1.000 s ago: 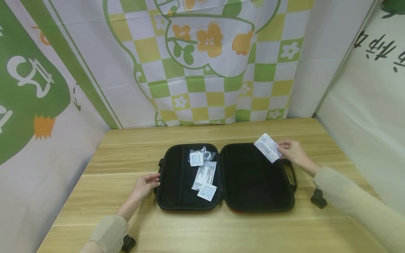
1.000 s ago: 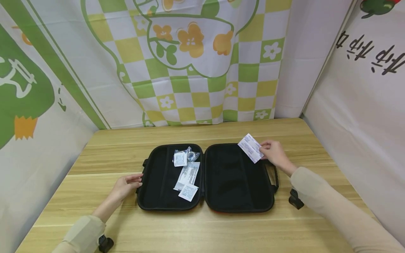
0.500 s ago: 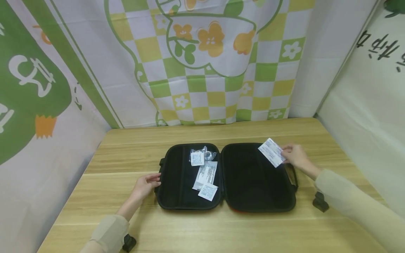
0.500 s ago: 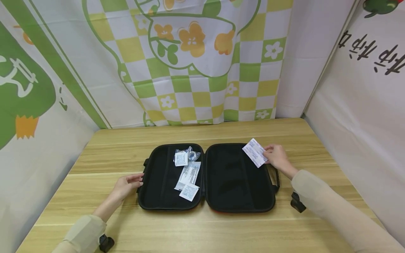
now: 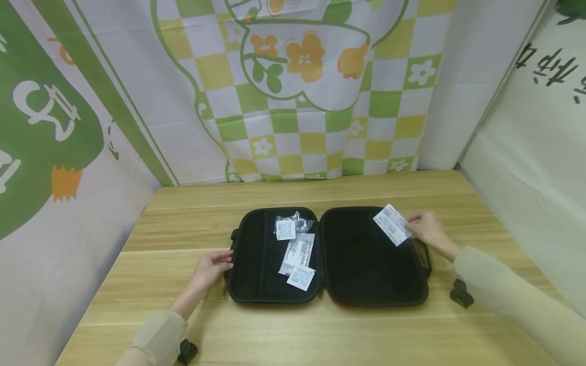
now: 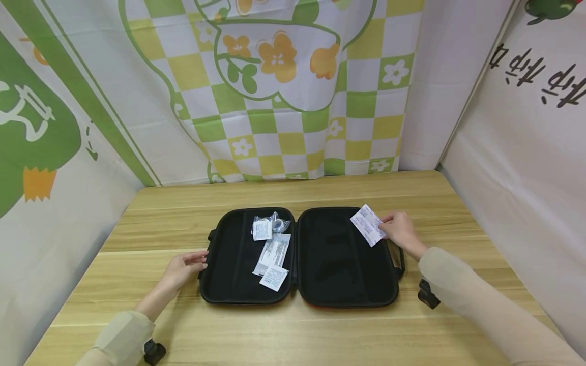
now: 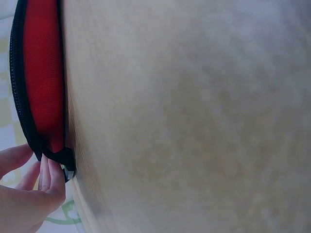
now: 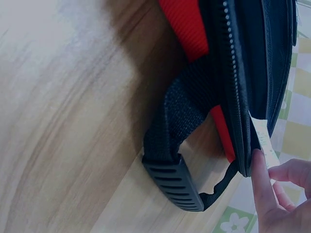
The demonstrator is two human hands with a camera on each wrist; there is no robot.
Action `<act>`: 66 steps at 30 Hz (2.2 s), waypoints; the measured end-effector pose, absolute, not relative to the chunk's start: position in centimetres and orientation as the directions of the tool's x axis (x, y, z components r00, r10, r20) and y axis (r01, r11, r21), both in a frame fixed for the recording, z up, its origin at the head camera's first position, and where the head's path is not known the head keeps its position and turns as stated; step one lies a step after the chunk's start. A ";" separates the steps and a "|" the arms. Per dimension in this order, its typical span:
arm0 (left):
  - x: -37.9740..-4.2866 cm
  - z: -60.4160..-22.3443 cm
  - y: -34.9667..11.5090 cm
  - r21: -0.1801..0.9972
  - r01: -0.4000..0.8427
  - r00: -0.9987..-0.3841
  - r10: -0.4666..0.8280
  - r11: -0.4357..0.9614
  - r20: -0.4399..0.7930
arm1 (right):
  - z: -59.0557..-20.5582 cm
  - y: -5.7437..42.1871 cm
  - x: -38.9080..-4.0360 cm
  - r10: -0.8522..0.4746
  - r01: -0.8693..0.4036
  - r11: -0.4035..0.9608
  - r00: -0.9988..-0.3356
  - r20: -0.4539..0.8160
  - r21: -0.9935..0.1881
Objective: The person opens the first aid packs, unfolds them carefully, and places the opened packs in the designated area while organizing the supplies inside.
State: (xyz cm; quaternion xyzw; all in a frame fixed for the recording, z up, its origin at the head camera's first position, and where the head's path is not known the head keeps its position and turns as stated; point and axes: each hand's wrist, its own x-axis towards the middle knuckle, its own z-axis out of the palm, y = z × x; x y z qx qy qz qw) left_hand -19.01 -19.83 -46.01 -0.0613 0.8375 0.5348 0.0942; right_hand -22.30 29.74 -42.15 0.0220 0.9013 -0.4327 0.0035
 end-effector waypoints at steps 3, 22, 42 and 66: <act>-19.0 -46.0 -19.8 0.886 -0.200 -0.975 0.000 0.419 -0.220 | -42.2 29.7 -22.2 0.051 0.044 0.630 -0.999 -0.016 -0.775; -18.9 -46.0 -19.8 0.881 -0.202 -0.975 0.000 0.427 -0.224 | -42.9 28.2 -22.1 0.021 0.067 0.543 -0.998 -0.066 -0.837; -19.0 -46.2 -19.8 0.883 -0.200 -0.976 -0.010 0.424 -0.216 | -43.6 27.5 -23.1 -0.027 0.106 0.453 -0.991 -0.132 -0.885; -18.9 -46.1 -19.8 0.890 -0.211 -0.974 -0.010 0.404 -0.226 | -44.2 26.9 -23.7 -0.150 0.282 0.235 -0.935 -0.322 -0.930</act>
